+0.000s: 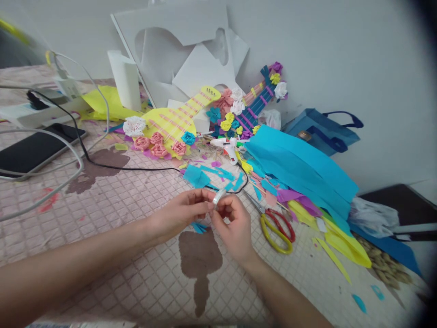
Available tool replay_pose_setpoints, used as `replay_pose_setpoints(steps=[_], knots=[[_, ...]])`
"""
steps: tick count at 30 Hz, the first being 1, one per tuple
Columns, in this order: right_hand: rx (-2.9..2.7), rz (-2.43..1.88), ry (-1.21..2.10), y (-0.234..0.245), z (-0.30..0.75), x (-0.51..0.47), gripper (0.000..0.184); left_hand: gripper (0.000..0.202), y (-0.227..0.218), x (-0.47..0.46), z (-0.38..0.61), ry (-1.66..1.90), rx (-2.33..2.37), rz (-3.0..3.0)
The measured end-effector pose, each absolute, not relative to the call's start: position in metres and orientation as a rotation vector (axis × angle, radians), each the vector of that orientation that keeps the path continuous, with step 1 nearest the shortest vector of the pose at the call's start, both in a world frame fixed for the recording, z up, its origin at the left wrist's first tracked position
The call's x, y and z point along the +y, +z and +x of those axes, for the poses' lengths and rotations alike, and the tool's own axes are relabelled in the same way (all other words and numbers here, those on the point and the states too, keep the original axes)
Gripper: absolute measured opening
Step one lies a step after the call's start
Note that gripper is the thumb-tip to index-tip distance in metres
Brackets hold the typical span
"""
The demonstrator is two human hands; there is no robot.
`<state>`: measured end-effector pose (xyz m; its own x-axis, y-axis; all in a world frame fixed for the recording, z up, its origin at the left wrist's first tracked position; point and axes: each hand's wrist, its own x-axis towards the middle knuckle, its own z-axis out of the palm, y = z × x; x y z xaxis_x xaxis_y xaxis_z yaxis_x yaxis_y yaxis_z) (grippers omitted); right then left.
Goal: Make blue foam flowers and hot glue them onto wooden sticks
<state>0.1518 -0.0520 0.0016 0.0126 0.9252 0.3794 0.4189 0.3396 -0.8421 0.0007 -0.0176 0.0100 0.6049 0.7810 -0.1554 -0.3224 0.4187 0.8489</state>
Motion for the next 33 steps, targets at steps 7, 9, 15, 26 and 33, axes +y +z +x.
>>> replay_pose_setpoints(steps=[7,9,15,26,33], knots=[[-1.666,-1.216,0.465,-0.001,0.15,-0.052,0.012,0.025,0.009,-0.018,0.003,0.759,0.596,0.817],[-1.674,-1.217,0.446,-0.002,0.15,-0.052,0.012,0.026,0.009,-0.018,0.003,0.761,0.591,0.801],[-1.659,-1.212,0.478,-0.003,0.152,-0.052,0.012,0.023,0.008,-0.019,0.004,0.761,0.549,0.829],[-1.647,-1.248,0.429,-0.002,0.153,-0.049,0.014,0.012,0.011,-0.009,-0.007,1.205,0.831,1.744],[-1.683,-1.247,0.383,-0.002,0.153,-0.051,0.013,0.008,0.017,-0.008,-0.011,1.397,0.731,2.261]])
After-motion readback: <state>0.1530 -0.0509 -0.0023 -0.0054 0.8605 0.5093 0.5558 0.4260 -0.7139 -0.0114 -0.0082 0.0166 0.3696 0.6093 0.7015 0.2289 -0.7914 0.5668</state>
